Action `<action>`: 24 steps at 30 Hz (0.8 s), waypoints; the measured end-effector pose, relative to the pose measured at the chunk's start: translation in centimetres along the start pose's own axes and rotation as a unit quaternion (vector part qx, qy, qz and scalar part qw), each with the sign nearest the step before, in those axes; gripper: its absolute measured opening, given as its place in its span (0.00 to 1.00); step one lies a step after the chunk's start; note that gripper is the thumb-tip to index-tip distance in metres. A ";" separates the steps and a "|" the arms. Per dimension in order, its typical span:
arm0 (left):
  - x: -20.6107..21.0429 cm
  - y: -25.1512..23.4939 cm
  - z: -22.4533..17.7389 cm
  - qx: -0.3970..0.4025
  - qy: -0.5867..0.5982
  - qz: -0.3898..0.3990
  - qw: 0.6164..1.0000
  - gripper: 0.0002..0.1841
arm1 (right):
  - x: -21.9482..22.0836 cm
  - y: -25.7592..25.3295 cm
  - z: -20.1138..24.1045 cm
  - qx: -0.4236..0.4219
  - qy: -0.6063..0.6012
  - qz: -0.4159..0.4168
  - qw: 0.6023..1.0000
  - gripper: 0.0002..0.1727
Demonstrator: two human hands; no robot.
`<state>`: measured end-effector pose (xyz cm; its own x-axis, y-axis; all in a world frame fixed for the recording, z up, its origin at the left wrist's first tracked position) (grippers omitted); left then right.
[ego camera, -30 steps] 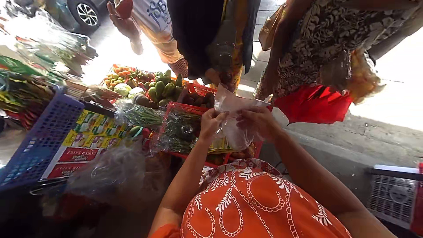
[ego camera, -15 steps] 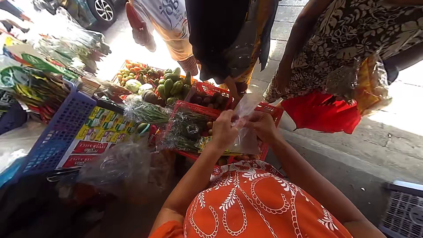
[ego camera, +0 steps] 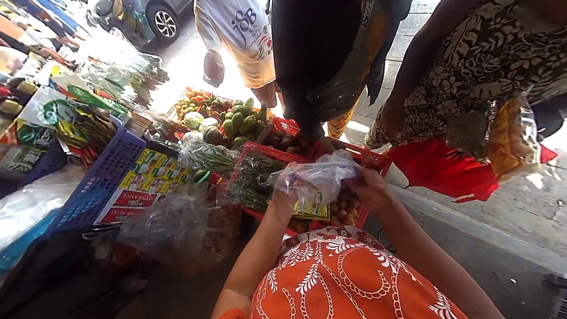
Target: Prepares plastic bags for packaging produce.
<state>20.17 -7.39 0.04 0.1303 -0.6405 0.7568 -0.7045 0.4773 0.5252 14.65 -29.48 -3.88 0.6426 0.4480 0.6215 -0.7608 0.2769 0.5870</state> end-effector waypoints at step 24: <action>6.2 -3.8 3.6 0.039 -0.923 -0.074 0.375 0.27 | -1.9 2.3 3.6 -0.244 0.715 0.007 0.655 0.17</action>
<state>21.21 -15.37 1.36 -0.4821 -0.0162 -0.8760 -0.8130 0.3809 0.4404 12.01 -32.77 -1.79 0.1587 0.6954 -0.7009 -0.9279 0.3475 0.1347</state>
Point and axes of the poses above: each hand's wrist, its own y-axis away from the middle knuckle, its own x-axis out of the palm, z = x × y, the point moved 1 cm from there along -y, towards the middle knuckle, and after that the axes turned 8 degrees about -x, right-handed, at the moved point
